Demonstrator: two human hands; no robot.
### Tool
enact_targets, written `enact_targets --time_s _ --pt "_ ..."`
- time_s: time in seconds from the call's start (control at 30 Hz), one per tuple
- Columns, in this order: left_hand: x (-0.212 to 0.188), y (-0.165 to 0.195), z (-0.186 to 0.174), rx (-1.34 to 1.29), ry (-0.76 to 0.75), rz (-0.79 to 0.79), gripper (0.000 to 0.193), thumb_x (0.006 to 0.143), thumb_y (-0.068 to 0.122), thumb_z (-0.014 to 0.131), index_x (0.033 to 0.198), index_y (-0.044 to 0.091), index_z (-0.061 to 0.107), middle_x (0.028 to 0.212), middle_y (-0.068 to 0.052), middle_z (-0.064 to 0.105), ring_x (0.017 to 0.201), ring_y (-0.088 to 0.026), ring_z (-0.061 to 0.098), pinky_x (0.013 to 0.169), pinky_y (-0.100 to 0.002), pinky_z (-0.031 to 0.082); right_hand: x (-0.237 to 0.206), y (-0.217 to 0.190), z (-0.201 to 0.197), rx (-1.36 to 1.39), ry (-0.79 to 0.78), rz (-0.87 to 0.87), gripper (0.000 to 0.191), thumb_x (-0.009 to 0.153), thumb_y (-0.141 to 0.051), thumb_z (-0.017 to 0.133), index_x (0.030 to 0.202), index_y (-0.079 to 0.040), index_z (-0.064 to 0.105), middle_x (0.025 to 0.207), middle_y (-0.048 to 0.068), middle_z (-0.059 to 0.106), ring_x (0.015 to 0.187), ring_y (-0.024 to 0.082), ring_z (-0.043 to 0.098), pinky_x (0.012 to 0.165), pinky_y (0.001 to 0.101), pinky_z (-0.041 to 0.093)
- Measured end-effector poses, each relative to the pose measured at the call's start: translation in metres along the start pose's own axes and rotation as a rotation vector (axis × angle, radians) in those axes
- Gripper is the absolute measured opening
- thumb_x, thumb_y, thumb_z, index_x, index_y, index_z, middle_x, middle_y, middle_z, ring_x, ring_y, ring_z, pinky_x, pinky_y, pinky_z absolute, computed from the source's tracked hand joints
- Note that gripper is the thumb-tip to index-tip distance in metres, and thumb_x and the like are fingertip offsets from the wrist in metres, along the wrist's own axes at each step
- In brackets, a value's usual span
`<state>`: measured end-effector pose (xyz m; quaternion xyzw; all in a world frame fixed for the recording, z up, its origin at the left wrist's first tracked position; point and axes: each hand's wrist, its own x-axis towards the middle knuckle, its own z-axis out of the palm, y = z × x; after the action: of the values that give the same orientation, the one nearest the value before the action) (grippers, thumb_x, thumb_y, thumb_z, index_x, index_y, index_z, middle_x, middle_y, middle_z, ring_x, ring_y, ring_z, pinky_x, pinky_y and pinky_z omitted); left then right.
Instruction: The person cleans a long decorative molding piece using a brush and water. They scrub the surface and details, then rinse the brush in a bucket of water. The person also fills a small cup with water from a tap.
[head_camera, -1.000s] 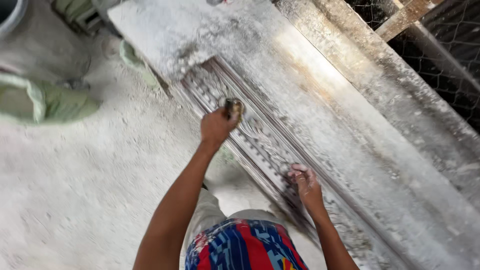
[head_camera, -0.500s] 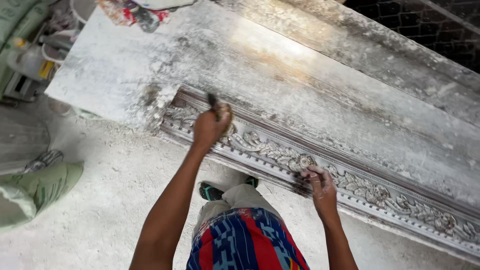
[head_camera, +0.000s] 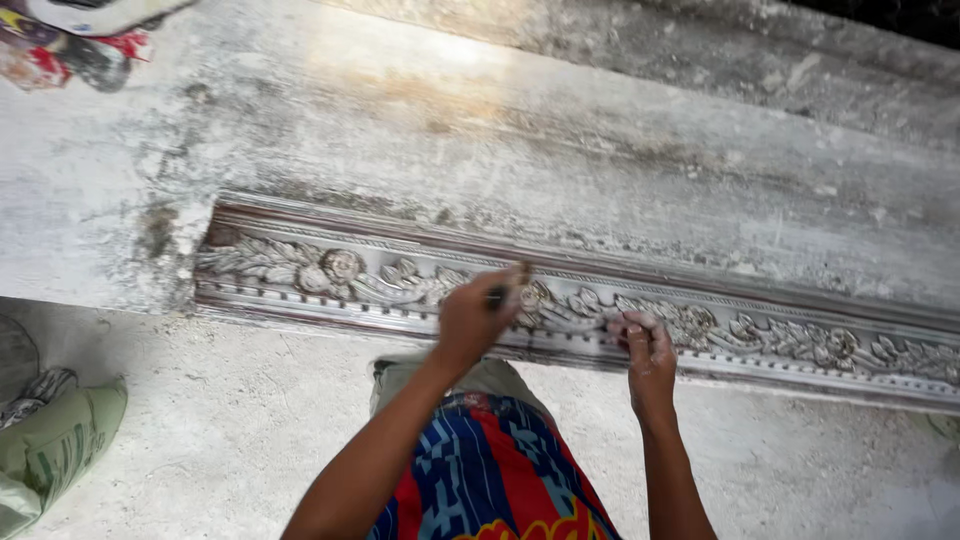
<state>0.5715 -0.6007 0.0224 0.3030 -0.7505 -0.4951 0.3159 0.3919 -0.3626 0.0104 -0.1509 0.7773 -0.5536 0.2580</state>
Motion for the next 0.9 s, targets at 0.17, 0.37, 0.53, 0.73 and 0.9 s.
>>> enact_targets --time_s 0.17,0.37,0.53,0.73,0.9 --pt "0.006 -0.006 0.076 0.250 -0.145 0.189 0.034 0.086 0.025 0.073 0.118 0.013 0.074 0.084 -0.009 0.073 0.069 -0.031 0.070 0.061 -0.045 0.053 0.011 0.003 -0.032 -0.045 -0.016 -0.048 0.025 0.108 -0.021 0.053 0.124 -0.004 0.062 0.114 0.012 0.074 0.106 0.019 0.069 0.094 0.0360 0.055" --pt "0.022 0.011 0.091 0.300 -0.230 0.096 0.026 0.091 0.033 0.076 0.104 0.010 0.071 0.085 -0.013 0.072 0.073 -0.032 0.070 0.065 -0.045 0.055 0.024 0.023 -0.082 0.129 0.257 0.072 0.021 0.106 -0.017 0.048 0.117 -0.004 0.060 0.108 0.011 0.072 0.098 0.021 0.072 0.082 0.0410 0.060" --pt "0.047 0.052 0.142 -0.086 -0.378 0.090 0.036 0.098 0.027 0.072 0.130 0.012 0.066 0.091 -0.012 0.075 0.066 -0.024 0.070 0.060 -0.036 0.054 0.011 0.044 -0.144 0.262 0.526 -0.021 0.019 0.109 -0.009 0.048 0.124 -0.003 0.056 0.124 0.010 0.064 0.107 0.022 0.067 0.087 0.0365 0.056" --pt "0.033 0.060 0.250 -0.323 -0.536 0.268 0.050 0.096 0.020 0.072 0.144 0.012 0.061 0.090 -0.015 0.074 0.066 -0.028 0.065 0.061 -0.040 0.052 -0.044 0.078 -0.179 0.398 0.682 0.022 0.018 0.109 -0.010 0.049 0.124 -0.005 0.056 0.123 0.010 0.064 0.105 0.024 0.067 0.086 0.0377 0.056" --pt "0.011 0.036 0.349 0.099 -0.771 0.210 0.031 0.099 0.037 0.074 0.116 0.012 0.071 0.085 -0.014 0.075 0.073 -0.031 0.073 0.070 -0.044 0.059 -0.070 0.087 -0.175 0.442 0.736 0.106 0.020 0.107 -0.011 0.048 0.123 -0.005 0.057 0.121 0.010 0.064 0.104 0.025 0.067 0.087 0.0393 0.057"
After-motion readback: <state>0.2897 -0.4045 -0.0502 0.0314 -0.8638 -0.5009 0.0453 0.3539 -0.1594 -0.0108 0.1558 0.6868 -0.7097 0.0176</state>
